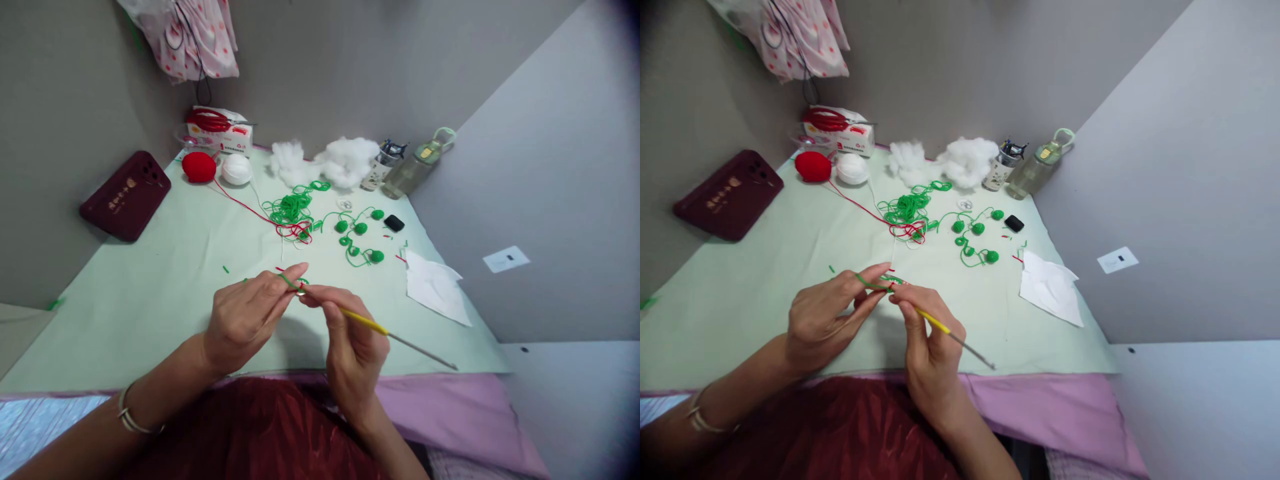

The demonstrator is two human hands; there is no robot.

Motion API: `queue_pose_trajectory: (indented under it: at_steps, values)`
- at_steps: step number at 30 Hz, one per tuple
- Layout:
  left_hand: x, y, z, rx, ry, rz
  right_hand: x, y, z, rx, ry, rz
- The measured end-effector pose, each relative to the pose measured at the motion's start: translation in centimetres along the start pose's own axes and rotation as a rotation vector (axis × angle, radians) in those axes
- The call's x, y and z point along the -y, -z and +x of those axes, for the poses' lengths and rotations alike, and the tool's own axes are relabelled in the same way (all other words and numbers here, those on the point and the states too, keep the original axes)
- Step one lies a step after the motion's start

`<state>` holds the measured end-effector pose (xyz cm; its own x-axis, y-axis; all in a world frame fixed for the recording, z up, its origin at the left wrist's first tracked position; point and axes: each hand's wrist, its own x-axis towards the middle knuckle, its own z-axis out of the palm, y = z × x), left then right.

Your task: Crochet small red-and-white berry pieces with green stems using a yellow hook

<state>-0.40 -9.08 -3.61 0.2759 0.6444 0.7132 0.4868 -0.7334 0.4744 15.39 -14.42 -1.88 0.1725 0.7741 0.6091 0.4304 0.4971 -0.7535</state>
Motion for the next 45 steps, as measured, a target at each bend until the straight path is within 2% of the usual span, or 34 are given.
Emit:
queue_pose_trajectory:
  at_steps: [6, 12, 15, 18, 22, 25, 27, 29, 30, 33, 35, 40, 43, 45]
  values:
    - [-1.0, -0.1, 0.4, -0.022, 0.326, -0.266, -1.2, -0.1, -1.7, 0.062, 0.275, -0.219]
    - [-1.5, 0.0, 0.5, -0.045, 0.421, -0.383, -1.9, 0.3, -1.9, 0.051, 0.422, -0.295]
    - [-1.9, 0.2, 1.0, -0.021, 0.549, -0.483, -2.2, 0.2, -1.7, 0.071, 0.496, -0.354]
    - [-2.5, 0.5, 1.5, 0.020, 0.710, -0.602, -1.7, 0.2, -1.7, 0.102, 0.448, -0.349]
    - [-2.8, 1.0, 2.0, 0.062, 0.880, -0.736, -0.7, 0.3, -2.0, 0.107, 0.235, -0.292]
    - [-2.7, 1.2, 2.1, 0.125, 0.955, -0.881, -0.4, 0.4, -2.3, 0.126, 0.134, -0.211]
    - [-2.6, 1.4, 2.1, 0.175, 0.975, -0.961, -0.4, 0.5, -2.2, 0.111, 0.132, -0.151]
    - [-2.6, 1.4, 2.0, 0.174, 0.960, -0.927, -0.4, 0.5, -1.7, 0.051, 0.137, -0.045]
    - [-2.7, 1.3, 1.9, 0.144, 0.932, -0.864, -0.3, 0.5, -1.4, 0.017, 0.119, 0.019]
    - [-2.9, 1.0, 1.8, 0.019, 0.803, -0.668, -0.2, 0.5, -0.4, -0.014, -0.053, 0.122]
    - [-3.0, 0.9, 1.8, -0.004, 0.777, -0.638, -0.1, 0.5, -0.4, 0.024, -0.016, 0.037]
    - [-2.8, 1.1, 2.2, 0.100, 0.954, -0.795, -0.5, 0.5, -1.7, 0.142, 0.123, -0.189]
    - [-2.8, 1.2, 2.1, 0.090, 0.935, -0.799, -0.6, 0.5, -1.5, 0.107, 0.168, -0.147]
    - [-2.8, 1.2, 1.9, 0.035, 0.853, -0.728, -0.6, 0.5, -0.8, 0.072, 0.109, -0.022]
